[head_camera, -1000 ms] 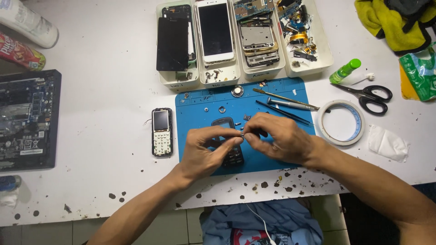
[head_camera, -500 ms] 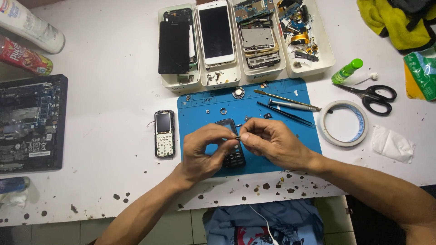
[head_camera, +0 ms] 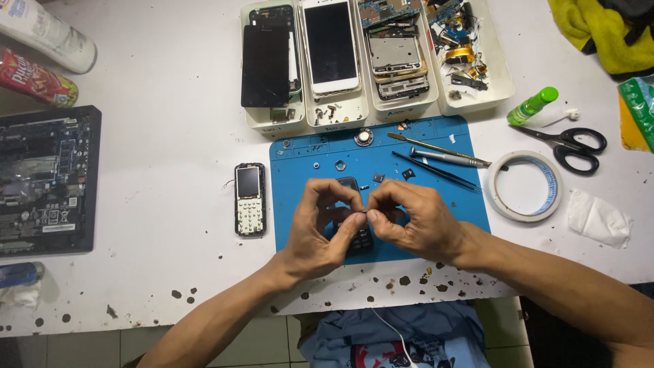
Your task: Repairing a mobile phone by applying adhesive tape and assembling internal components on a repair mat.
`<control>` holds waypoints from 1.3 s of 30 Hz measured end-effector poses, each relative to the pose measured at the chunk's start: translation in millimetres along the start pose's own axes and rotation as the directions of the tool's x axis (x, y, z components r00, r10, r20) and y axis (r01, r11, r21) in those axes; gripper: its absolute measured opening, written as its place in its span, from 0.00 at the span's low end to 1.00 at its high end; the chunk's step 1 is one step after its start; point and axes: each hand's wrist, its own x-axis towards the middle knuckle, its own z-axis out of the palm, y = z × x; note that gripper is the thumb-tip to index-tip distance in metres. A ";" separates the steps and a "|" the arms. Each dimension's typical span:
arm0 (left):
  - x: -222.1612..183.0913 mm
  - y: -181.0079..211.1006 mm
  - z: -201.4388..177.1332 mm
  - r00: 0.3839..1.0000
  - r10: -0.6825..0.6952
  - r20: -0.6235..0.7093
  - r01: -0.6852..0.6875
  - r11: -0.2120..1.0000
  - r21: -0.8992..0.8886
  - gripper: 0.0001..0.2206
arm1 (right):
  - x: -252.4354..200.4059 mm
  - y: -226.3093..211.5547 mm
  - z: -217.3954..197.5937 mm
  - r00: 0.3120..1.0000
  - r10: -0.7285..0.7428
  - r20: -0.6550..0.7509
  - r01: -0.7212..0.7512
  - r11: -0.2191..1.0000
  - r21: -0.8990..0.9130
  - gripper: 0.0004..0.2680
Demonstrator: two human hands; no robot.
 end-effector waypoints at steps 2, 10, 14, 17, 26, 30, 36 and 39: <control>-1.6 -3.8 -1.9 0.999 0.033 0.043 -0.033 0.999 0.002 0.12 | 1.5 -3.2 0.3 1.000 -0.030 0.007 0.030 0.999 -0.014 0.03; 3.7 -6.8 -10.4 0.943 0.322 0.090 -0.334 0.907 0.256 0.14 | 5.3 -10.6 -7.5 0.953 0.260 0.156 -0.298 0.898 0.322 0.04; 5.6 1.9 -9.8 0.955 0.286 0.076 -0.296 0.922 0.250 0.13 | 8.9 -11.8 -9.9 0.940 0.288 0.182 -0.337 0.861 0.381 0.03; 8.9 5.4 -5.1 0.984 0.176 0.029 -0.178 0.960 0.218 0.12 | 7.8 -7.5 -7.7 0.946 0.293 0.141 -0.325 0.867 0.377 0.05; 9.7 6.1 -2.8 0.995 -0.044 -0.087 0.048 0.998 0.044 0.12 | 3.8 -7.2 -2.4 0.958 0.276 0.081 -0.287 0.899 0.330 0.05; 10.2 7.2 -2.9 0.993 -0.074 -0.092 0.076 0.997 0.011 0.14 | 0.3 -2.9 1.2 0.960 0.274 0.054 -0.276 0.899 0.339 0.05; 12.1 13.8 -1.5 0.993 -0.064 -0.103 0.067 0.997 0.027 0.16 | 0.0 -1.3 -0.1 0.964 0.264 0.045 -0.262 0.894 0.363 0.05; 13.6 16.7 0.3 0.995 -0.009 -0.100 0.017 0.997 0.079 0.16 | 0.4 -2.4 -1.7 0.962 0.269 0.052 -0.267 0.875 0.405 0.05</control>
